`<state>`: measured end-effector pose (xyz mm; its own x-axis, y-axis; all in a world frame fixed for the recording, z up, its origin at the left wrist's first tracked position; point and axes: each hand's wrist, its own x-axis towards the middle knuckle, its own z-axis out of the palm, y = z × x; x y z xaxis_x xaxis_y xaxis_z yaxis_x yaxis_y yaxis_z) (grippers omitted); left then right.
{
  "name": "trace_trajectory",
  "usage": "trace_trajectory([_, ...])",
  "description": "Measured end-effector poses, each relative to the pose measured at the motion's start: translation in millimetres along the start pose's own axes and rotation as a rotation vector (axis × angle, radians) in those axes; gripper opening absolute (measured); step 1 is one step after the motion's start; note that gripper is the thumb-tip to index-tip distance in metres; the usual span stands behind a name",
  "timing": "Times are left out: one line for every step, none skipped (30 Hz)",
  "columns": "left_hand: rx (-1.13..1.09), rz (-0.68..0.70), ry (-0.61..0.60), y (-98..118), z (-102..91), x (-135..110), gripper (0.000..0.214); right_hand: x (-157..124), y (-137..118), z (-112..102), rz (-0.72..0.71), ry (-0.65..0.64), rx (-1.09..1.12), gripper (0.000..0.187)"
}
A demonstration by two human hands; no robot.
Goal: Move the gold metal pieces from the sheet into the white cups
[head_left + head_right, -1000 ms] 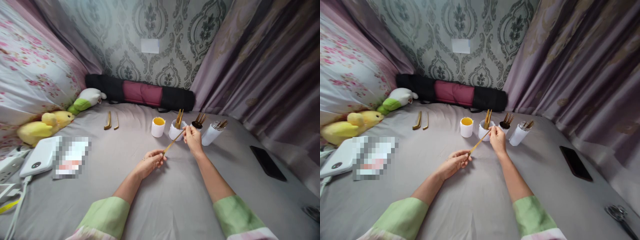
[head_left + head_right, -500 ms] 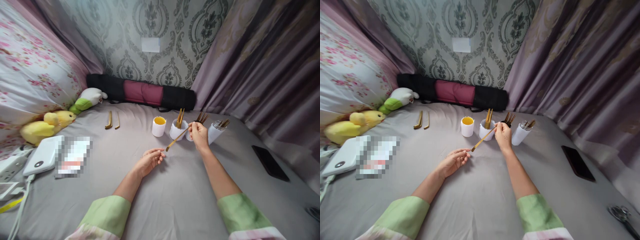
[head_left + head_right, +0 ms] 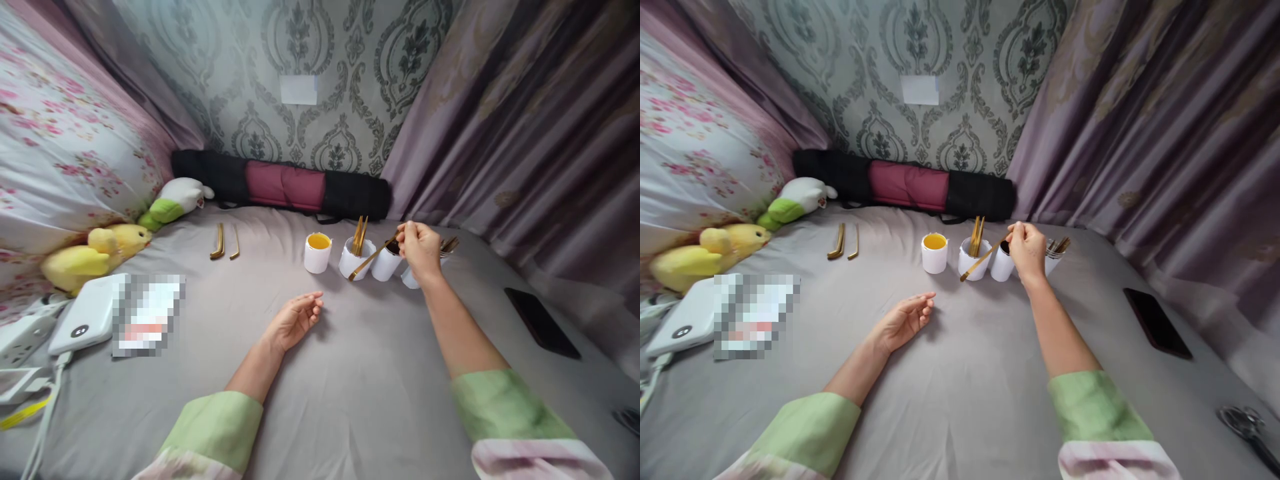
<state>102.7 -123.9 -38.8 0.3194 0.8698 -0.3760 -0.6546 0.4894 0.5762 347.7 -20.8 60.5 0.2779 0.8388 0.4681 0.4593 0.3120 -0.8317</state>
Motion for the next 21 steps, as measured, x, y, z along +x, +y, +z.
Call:
trace_trajectory([-0.002, 0.0, 0.0, 0.1, 0.0, 0.0, 0.018, 3.3, -1.9, -1.0, -0.004, 0.034, 0.0, 0.038])
trace_trajectory([-0.003, -0.001, 0.0, 0.2, 0.2, 0.0, 0.018, 6.6, -3.9, -1.8, -0.008, 0.07, -0.001, 0.037])
trace_trajectory([-0.005, -0.002, 0.0, 0.4, 0.4, -0.1, 0.017, 9.9, -6.0, -2.7, -0.015, 0.097, -0.005, 0.036])
trace_trajectory([-0.006, -0.003, 0.001, 0.6, 0.7, -0.2, 0.017, 13.2, -8.1, -3.6, -0.023, 0.112, -0.01, 0.035])
trace_trajectory([-0.007, -0.003, 0.002, 0.8, 1.0, -0.4, 0.017, 16.4, -10.1, -4.7, -0.033, 0.123, -0.017, 0.034])
trace_trajectory([-0.008, -0.004, 0.003, 1.0, 1.3, -0.6, 0.017, 19.5, -12.1, -5.9, -0.043, 0.13, -0.024, 0.034])
trace_trajectory([-0.008, -0.006, 0.006, 1.3, 1.6, -0.7, 0.017, 22.6, -13.9, -7.2, -0.055, 0.133, -0.034, 0.034])
trace_trajectory([-0.008, -0.008, 0.008, 1.6, 1.9, -0.9, 0.017, 25.6, -15.5, -8.5, -0.067, 0.136, -0.047, 0.034])
trace_trajectory([-0.008, -0.01, 0.01, 1.8, 2.2, -1.1, 0.017, 28.5, -16.8, -9.8, -0.079, 0.14, -0.065, 0.034])
trace_trajectory([-0.008, -0.012, 0.012, 2.1, 2.4, -1.2, 0.017, 31.5, -17.8, -10.9, -0.092, 0.146, -0.087, 0.034])
trace_trajectory([-0.007, -0.012, 0.014, 2.3, 2.6, -1.3, 0.016, 34.5, -18.4, -11.8, -0.106, 0.155, -0.116, 0.035])
trace_trajectory([-0.007, -0.011, 0.015, 2.6, 2.7, -1.4, 0.016, 37.4, -18.5, -12.3, -0.12, 0.165, -0.148, 0.035])
trace_trajectory([-0.007, -0.01, 0.015, 2.7, 2.8, -1.5, 0.016, 40.3, -18.3, -12.6, -0.134, 0.174, -0.183, 0.036])
trace_trajectory([-0.007, -0.008, 0.015, 2.8, 2.7, -1.5, 0.016, 43.0, -17.7, -12.6, -0.15, 0.183, -0.218, 0.037])
trace_trajectory([-0.007, -0.007, 0.014, 2.9, 2.6, -1.4, 0.016, 45.4, -16.8, -12.3, -0.166, 0.19, -0.252, 0.038])
trace_trajectory([-0.007, -0.007, 0.013, 3.0, 2.4, -1.3, 0.017, 47.5, -15.8, -11.9, -0.181, 0.198, -0.283, 0.039])
trace_trajectory([-0.007, -0.009, 0.013, 3.0, 2.2, -1.1, 0.017, 49.1, -14.7, -11.3, -0.195, 0.205, -0.312, 0.039])
trace_trajectory([-0.007, -0.011, 0.014, 2.9, 1.9, -0.8, 0.017, 50.3, -13.7, -10.7, -0.207, 0.21, -0.335, 0.039])
trace_trajectory([-0.007, -0.013, 0.014, 2.9, 1.5, -0.5, 0.017, 51.0, -12.9, -10.0, -0.218, 0.212, -0.354, 0.039])
trace_trajectory([-0.007, -0.014, 0.012, 2.8, 1.2, -0.3, 0.017, 51.4, -12.4, -9.4, -0.226, 0.211, -0.368, 0.039])
trace_trajectory([-0.008, -0.014, 0.009, 2.8, 0.8, 0.0, 0.016, 51.3, -12.2, -8.8, -0.231, 0.207, -0.378, 0.039])
